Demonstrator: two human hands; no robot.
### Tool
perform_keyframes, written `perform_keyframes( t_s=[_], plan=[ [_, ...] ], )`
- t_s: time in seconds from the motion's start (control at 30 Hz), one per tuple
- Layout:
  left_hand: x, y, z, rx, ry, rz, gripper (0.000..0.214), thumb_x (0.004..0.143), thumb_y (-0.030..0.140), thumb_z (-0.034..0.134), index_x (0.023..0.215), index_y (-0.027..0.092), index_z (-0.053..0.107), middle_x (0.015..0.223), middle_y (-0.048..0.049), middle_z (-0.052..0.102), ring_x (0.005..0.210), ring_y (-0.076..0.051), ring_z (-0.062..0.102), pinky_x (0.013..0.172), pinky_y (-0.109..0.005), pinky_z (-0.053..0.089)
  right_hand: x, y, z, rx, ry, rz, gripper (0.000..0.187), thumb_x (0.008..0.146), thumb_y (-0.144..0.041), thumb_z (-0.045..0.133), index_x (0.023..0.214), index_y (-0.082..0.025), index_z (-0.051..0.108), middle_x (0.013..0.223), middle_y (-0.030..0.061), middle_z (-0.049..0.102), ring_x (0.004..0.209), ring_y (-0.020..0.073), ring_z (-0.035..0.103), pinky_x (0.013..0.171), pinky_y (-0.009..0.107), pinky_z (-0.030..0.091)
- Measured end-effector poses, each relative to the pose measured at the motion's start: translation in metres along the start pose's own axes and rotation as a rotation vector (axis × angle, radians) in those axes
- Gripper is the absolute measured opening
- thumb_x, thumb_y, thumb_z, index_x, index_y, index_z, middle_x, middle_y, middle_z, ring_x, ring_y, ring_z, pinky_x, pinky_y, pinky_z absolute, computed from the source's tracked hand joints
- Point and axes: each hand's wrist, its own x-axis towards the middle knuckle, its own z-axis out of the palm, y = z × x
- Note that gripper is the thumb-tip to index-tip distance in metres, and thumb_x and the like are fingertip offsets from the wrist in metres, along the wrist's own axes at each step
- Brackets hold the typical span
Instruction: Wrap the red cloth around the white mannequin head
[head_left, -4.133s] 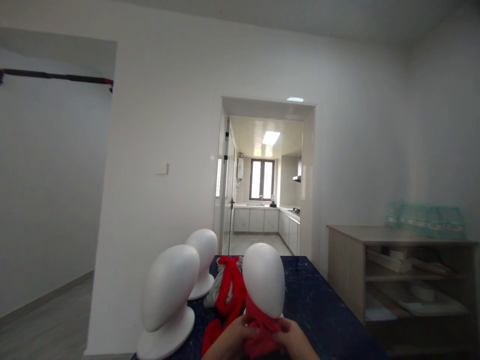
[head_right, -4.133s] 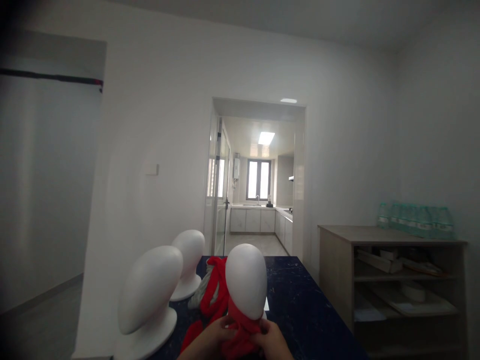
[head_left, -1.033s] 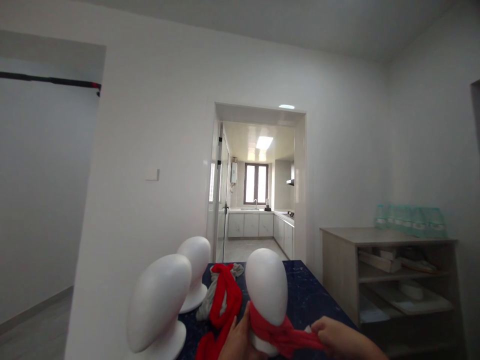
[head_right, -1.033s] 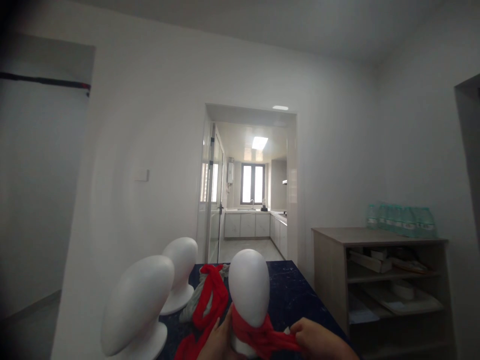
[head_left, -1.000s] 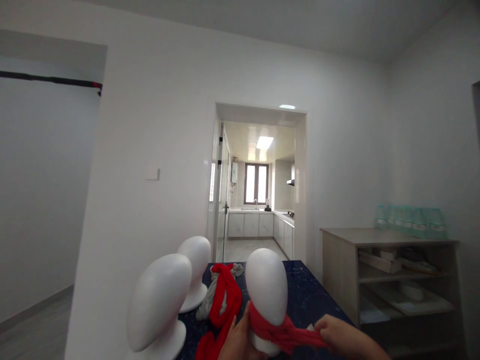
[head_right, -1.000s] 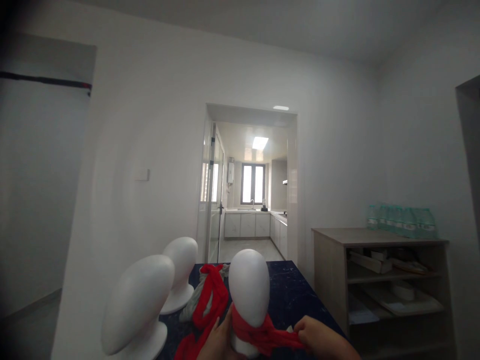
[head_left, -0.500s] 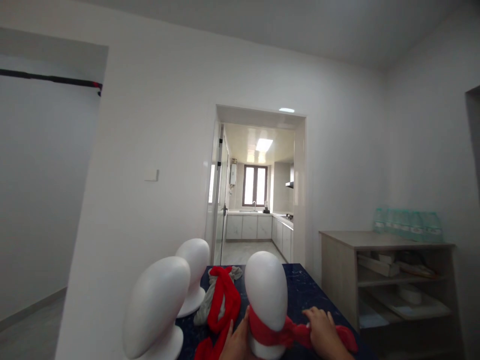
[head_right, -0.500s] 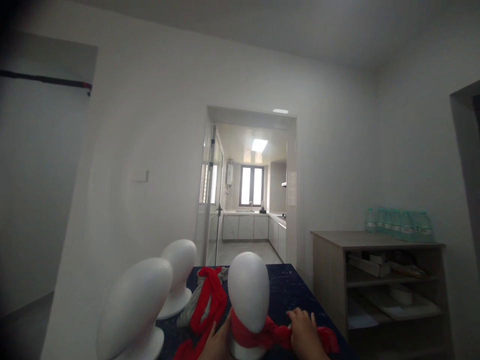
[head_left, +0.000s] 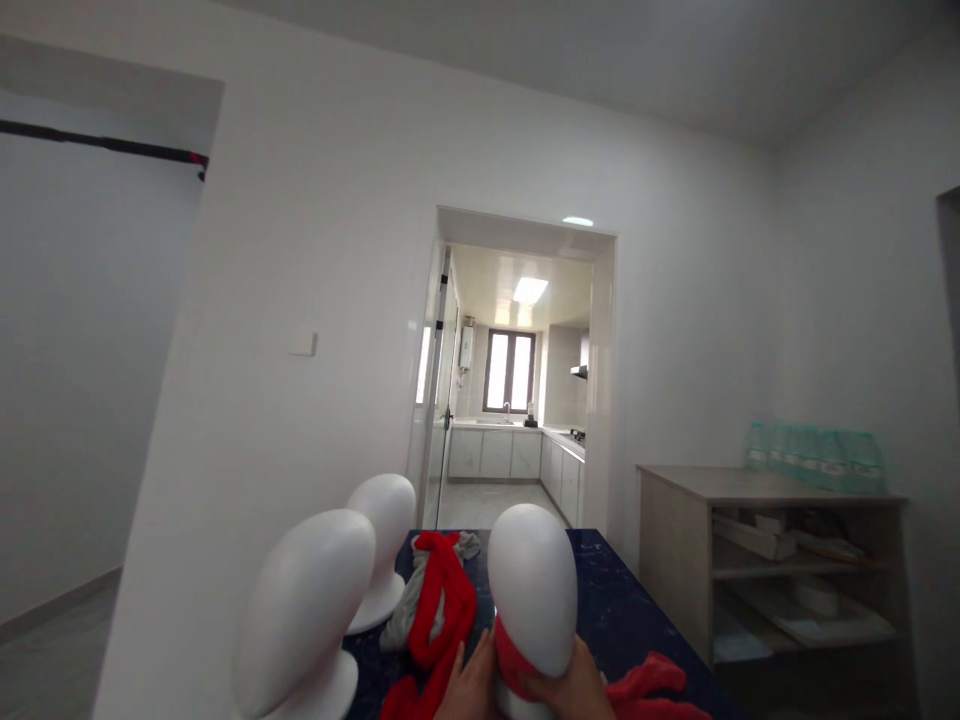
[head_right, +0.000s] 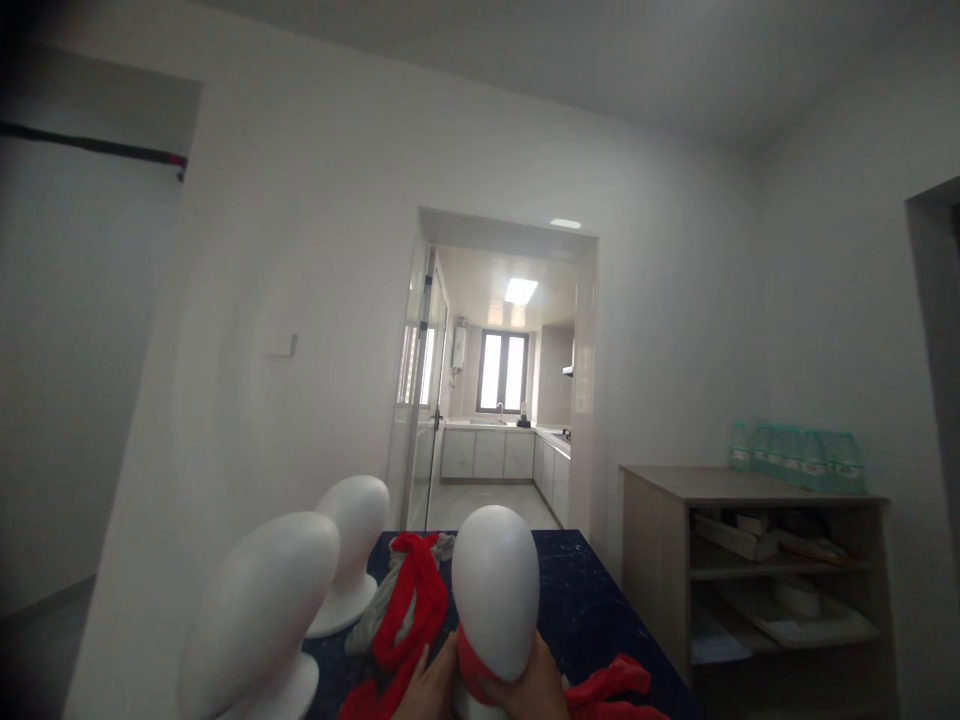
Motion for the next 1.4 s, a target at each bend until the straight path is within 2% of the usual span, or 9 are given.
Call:
perform_keyframes(
  t_s=[0.17, 0.3, 0.43, 0.6, 0.77, 0.9, 1.0, 1.2, 1.4],
  plan=[
    [-0.009, 0.020, -0.012, -0.156, 0.140, 0.028, 0.131, 0.058, 0.030, 0.084, 0.172, 0.012, 0.022, 0.181, -0.0158, 0.029, 0.171, -0.036, 0.022, 0.143, -0.056, 0.012, -0.003, -0.009, -0.014, 0.052, 0.134, 0.033, 0.078, 0.052, -0.048, 0.097, 0.120, -0.020, 0.069, 0.120, 0.0185, 0.084, 0.112, 0.0435, 0.077, 0.098, 0.051, 0.061],
    [-0.006, 0.017, 0.005, -0.283, 0.293, 0.075, 0.103, 0.086, 0.037, 0.063, 0.174, 0.011, 0.015, 0.183, -0.0154, 0.024, 0.171, -0.031, 0.023, 0.142, -0.054, 0.021, 0.014, -0.037, -0.040, -0.084, 0.251, -0.008, 0.071, 0.064, -0.047, 0.088, 0.125, -0.020, 0.065, 0.116, 0.0172, 0.084, 0.107, 0.0393, 0.079, 0.092, 0.045, 0.062],
    [0.001, 0.004, 0.032, -0.310, 0.178, 0.151, 0.105, 0.082, 0.026, 0.064, 0.174, 0.014, 0.017, 0.183, -0.0151, 0.025, 0.171, -0.031, 0.025, 0.141, -0.051, 0.023, 0.023, -0.043, -0.062, -0.212, 0.137, -0.026, 0.056, 0.070, -0.032, 0.075, 0.124, -0.021, 0.065, 0.105, 0.0121, 0.085, 0.095, 0.0333, 0.081, 0.084, 0.040, 0.061],
    [0.010, -0.004, 0.048, -0.351, 0.101, 0.189, 0.109, 0.076, 0.029, 0.072, 0.173, 0.018, 0.024, 0.182, -0.0129, 0.029, 0.170, -0.030, 0.027, 0.140, -0.045, 0.028, 0.018, -0.012, -0.060, -0.117, -0.012, -0.090, 0.048, 0.067, -0.019, 0.058, 0.111, -0.018, 0.076, 0.116, 0.0144, 0.085, 0.112, 0.0348, 0.078, 0.097, 0.042, 0.059],
    [0.012, -0.007, 0.049, -0.335, 0.096, 0.172, 0.120, 0.067, 0.032, 0.074, 0.172, 0.008, 0.021, 0.179, -0.0207, 0.034, 0.166, -0.034, 0.037, 0.139, -0.047, 0.030, 0.020, 0.011, -0.052, 0.029, 0.027, 0.031, 0.056, 0.051, -0.014, 0.068, 0.106, -0.015, 0.079, 0.110, 0.0147, 0.086, 0.111, 0.0404, 0.077, 0.099, 0.048, 0.059],
    [0.002, -0.005, 0.042, -0.338, 0.130, 0.178, 0.118, 0.069, 0.038, 0.075, 0.173, 0.019, 0.023, 0.178, -0.0161, 0.038, 0.164, -0.034, 0.040, 0.136, -0.051, 0.035, 0.021, 0.005, -0.056, 0.135, -0.161, 0.079, 0.056, 0.056, -0.013, 0.080, 0.112, -0.015, 0.081, 0.111, 0.0136, 0.087, 0.110, 0.0398, 0.078, 0.097, 0.048, 0.061],
    [0.005, 0.004, 0.034, -0.324, 0.098, 0.140, 0.124, 0.065, 0.045, 0.083, 0.172, 0.021, 0.026, 0.180, -0.0163, 0.033, 0.167, -0.036, 0.032, 0.138, -0.052, 0.030, 0.023, -0.003, -0.063, 0.019, -0.101, 0.044, 0.045, 0.059, -0.022, 0.089, 0.102, -0.015, 0.083, 0.106, 0.0139, 0.087, 0.104, 0.0396, 0.079, 0.095, 0.049, 0.062],
    [0.047, 0.024, 0.024, -0.390, -0.041, -0.103, 0.069, 0.091, 0.038, 0.058, 0.159, 0.031, 0.056, 0.169, -0.0119, 0.054, 0.161, -0.046, 0.042, 0.130, -0.071, 0.037, 0.023, -0.011, -0.075, 0.034, -0.084, 0.025, 0.053, 0.062, -0.037, 0.096, 0.107, -0.012, 0.083, 0.108, 0.0174, 0.087, 0.106, 0.0420, 0.077, 0.090, 0.048, 0.061],
    [0.036, -0.006, 0.050, -0.299, -0.015, 0.077, 0.072, 0.097, 0.027, 0.046, 0.168, 0.034, 0.037, 0.181, -0.0001, 0.027, 0.169, -0.032, 0.026, 0.139, -0.057, 0.028, 0.036, -0.020, -0.102, -0.067, -0.028, 0.019, 0.049, 0.071, -0.039, 0.087, 0.112, -0.013, 0.082, 0.112, 0.0171, 0.086, 0.106, 0.0414, 0.077, 0.092, 0.047, 0.059]
  ],
)
